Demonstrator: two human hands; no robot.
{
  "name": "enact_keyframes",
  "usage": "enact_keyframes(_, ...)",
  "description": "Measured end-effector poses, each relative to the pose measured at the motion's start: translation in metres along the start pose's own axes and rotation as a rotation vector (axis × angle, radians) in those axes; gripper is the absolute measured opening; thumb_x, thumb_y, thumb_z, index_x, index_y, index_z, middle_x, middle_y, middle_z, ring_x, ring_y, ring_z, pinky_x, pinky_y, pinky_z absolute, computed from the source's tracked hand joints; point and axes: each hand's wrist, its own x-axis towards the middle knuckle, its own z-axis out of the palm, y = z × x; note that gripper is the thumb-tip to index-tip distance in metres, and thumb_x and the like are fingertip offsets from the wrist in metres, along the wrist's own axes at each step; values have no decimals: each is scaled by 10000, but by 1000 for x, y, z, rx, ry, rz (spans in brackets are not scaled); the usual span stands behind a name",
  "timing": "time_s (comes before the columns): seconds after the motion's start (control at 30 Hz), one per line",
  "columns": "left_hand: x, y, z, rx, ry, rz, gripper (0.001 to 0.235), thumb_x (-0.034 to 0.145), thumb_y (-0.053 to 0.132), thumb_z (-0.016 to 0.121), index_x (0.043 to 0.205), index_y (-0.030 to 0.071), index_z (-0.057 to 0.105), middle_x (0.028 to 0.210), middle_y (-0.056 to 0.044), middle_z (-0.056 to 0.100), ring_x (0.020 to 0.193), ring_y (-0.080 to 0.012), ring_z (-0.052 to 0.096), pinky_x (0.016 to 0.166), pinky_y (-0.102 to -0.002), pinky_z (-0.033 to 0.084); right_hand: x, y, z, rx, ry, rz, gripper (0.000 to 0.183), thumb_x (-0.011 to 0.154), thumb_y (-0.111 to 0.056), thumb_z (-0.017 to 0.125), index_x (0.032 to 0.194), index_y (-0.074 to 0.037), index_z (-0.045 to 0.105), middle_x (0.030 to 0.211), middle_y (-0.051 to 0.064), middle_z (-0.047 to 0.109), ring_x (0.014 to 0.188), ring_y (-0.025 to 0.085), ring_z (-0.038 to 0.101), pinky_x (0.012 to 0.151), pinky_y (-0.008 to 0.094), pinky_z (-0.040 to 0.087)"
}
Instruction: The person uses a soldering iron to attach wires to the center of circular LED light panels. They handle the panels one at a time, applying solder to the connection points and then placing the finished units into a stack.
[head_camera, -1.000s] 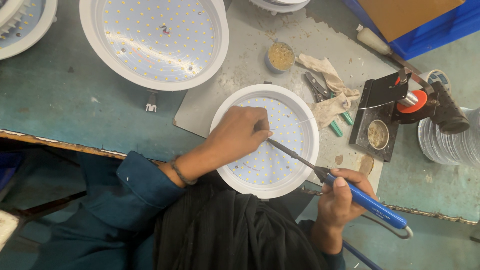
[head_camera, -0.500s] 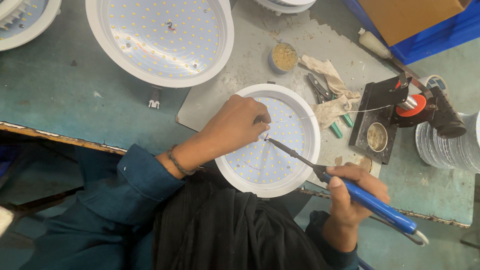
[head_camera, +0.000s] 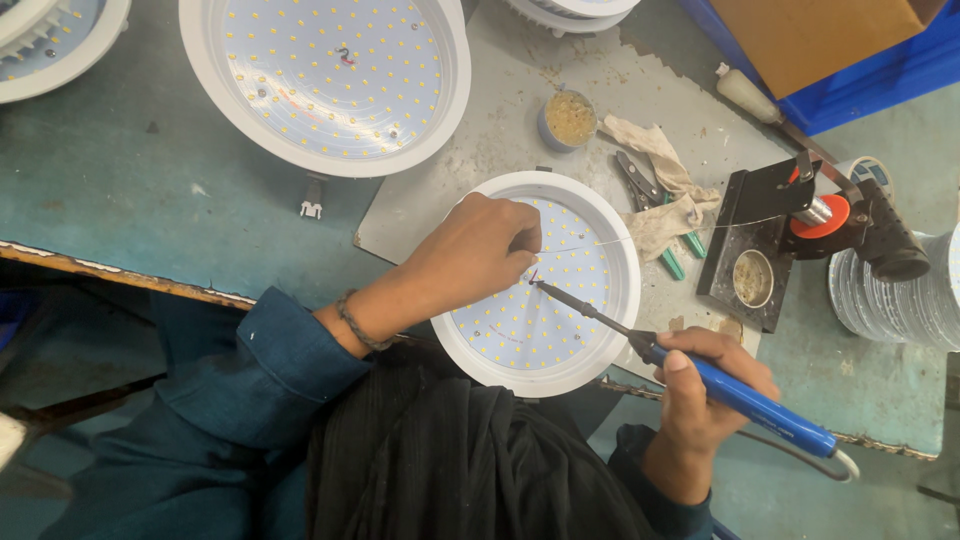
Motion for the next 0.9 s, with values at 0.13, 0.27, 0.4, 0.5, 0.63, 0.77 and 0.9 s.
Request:
enact_keyframes(0.13,-1,-1,0,5,11,5,109,750,78,705,814,-9,713,792,-177,733,760,-342,734,710,-410,564,1,-1,1,-8,6,-13,273,918,-184,725,989,78,703,757,122,667,537,119,610,517,180,459)
enact_keyframes(0.27,5,-3,0,24,76,112,82,777,56,670,824,-5,698,790,-173,726,773,-354,729,725,-429,562,-1,9,0,125,156,-101,284,872,-179,699,991,59,602,810,149,666,528,122,585,471,209,465)
enact_keyframes(0.4,30,-8,4,150,225,295,42,859,14,655,891,-2,677,829,-174,693,800,-398,692,729,-492,528,-8,26,-13,146,240,-98,224,908,-148,645,928,70,597,814,208,643,490,165,538,427,229,418)
enact_keyframes(0.5,44,-13,6,317,197,338,53,894,-32,620,932,-1,641,909,-172,671,841,-391,682,733,-481,529,-17,42,-21,267,341,-163,230,945,-158,639,1006,48,558,858,227,643,498,176,525,448,245,440)
enact_keyframes(0.63,31,-15,8,187,237,431,335,797,-110,548,1087,11,663,1038,-170,661,962,-393,649,831,-472,521,-34,49,-24,338,479,-158,293,992,-205,636,1038,78,574,886,216,610,596,237,552,518,274,458)
enact_keyframes(0.77,-3,-4,3,212,290,348,287,757,-69,581,1000,49,676,1079,-120,654,1052,-367,609,904,-472,487,-38,47,-15,426,498,-149,315,1001,-232,633,1027,75,569,806,188,578,526,212,514,517,290,457)
enact_keyframes(0.9,-35,11,12,358,297,284,171,742,4,655,858,111,720,1119,-68,650,1154,-325,571,949,-486,404,-37,41,-2,400,484,-130,329,987,-245,626,1006,77,564,760,181,562,493,198,480,476,269,426)
